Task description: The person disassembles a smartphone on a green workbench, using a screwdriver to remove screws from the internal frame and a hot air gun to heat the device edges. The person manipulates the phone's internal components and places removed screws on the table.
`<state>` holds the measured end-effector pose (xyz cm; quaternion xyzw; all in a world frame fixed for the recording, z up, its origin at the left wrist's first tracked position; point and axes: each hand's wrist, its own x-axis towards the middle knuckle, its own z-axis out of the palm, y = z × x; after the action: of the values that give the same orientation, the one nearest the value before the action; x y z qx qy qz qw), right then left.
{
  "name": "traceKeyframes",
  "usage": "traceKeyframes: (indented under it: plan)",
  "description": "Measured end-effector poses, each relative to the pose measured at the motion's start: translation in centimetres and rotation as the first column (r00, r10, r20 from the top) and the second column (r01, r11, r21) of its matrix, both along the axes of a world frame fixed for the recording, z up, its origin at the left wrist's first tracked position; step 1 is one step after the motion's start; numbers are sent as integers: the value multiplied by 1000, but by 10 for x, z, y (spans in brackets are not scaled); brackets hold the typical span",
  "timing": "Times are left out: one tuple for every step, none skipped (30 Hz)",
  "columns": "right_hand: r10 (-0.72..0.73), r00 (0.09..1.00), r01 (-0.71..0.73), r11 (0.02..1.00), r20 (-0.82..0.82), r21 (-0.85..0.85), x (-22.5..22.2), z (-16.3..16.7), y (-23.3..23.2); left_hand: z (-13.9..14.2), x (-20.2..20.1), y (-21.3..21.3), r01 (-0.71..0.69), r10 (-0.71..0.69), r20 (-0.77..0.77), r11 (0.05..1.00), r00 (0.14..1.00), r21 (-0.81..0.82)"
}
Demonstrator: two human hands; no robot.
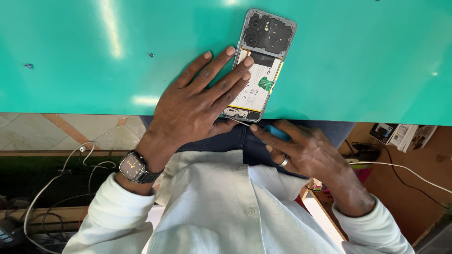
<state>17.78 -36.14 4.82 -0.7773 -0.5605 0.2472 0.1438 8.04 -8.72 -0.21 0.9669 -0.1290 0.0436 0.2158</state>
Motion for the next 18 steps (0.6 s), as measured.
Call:
traceKeyframes:
  plan:
    - [-7, 1000, 7, 1000, -11, 19, 0, 0, 1, 0, 0, 0, -1, 1, 3, 1000, 1000, 7]
    - [-14, 1000, 15, 999, -23, 38, -1, 0, 1, 0, 0, 0, -2, 2, 3, 1000, 1000, 2]
    - [-20, 999, 22, 998, -36, 58, -1, 0, 2, 0, 0, 0, -3, 3, 2, 1000, 1000, -2]
    - [-23, 999, 25, 998, -43, 51, -2, 0, 3, 0, 0, 0, -3, 3, 1, 1000, 1000, -8]
    - [-25, 998, 27, 999, -50, 45, -2, -1, 3, 0, 1, 0, -5, 5, 0, 1000, 1000, -9]
    - [-27, 998, 29, 999, -57, 39, -2, -1, 3, 0, 1, 0, -5, 5, -1, 1000, 1000, -10]
    - [-29, 998, 31, 999, -58, 36, -2, 0, 4, -1, 1, 0, -7, 7, -1, 1000, 1000, -11]
    - [-31, 998, 33, 999, -58, 33, -3, 0, 3, -1, 2, 0, -6, 6, 0, 1000, 1000, -11]
    - [-32, 998, 34, 999, -60, 31, -2, 0, 3, -1, 2, -1, -6, 6, -1, 1000, 1000, -10]
    - [-31, 998, 33, 999, -60, 40, -2, 1, 3, 0, 2, -1, -7, 7, -3, 1000, 1000, -11]
    - [-29, 998, 32, 998, -59, 49, -2, 1, 2, 0, 2, -1, -7, 7, 1, 1000, 1000, -8]
    - [-27, 998, 30, 998, -57, 59, -1, 2, 1, 0, 2, -1, -8, 9, 6, 1000, 1000, -5]
    - [-20, 999, 22, 999, -48, 47, 1, 2, 0, 0, 2, -1, -11, 11, 9, 1000, 1000, -1]
    - [-13, 999, 15, 999, -40, 32, 2, 2, -1, 0, 2, -1, -12, 12, 5, 1000, 1000, 1]
    - [-9, 1000, 9, 1000, -30, 16, 3, 2, -2, 0, 2, -1, -12, 12, 4, 1000, 1000, 1]
    - [-8, 999, 8, 1000, -41, -8, 4, 2, -3, 0, 2, -1, -10, 10, 4, 1000, 1000, -1]
    - [-8, 999, 6, 1000, -51, -30, 5, 1, -3, 0, 3, 0, -8, 8, 3, 1000, 1000, -10]
    - [-7, 998, 4, 999, -64, -53, 5, 1, -4, 0, 3, -1, -7, 7, -1, 1000, 1000, -20]
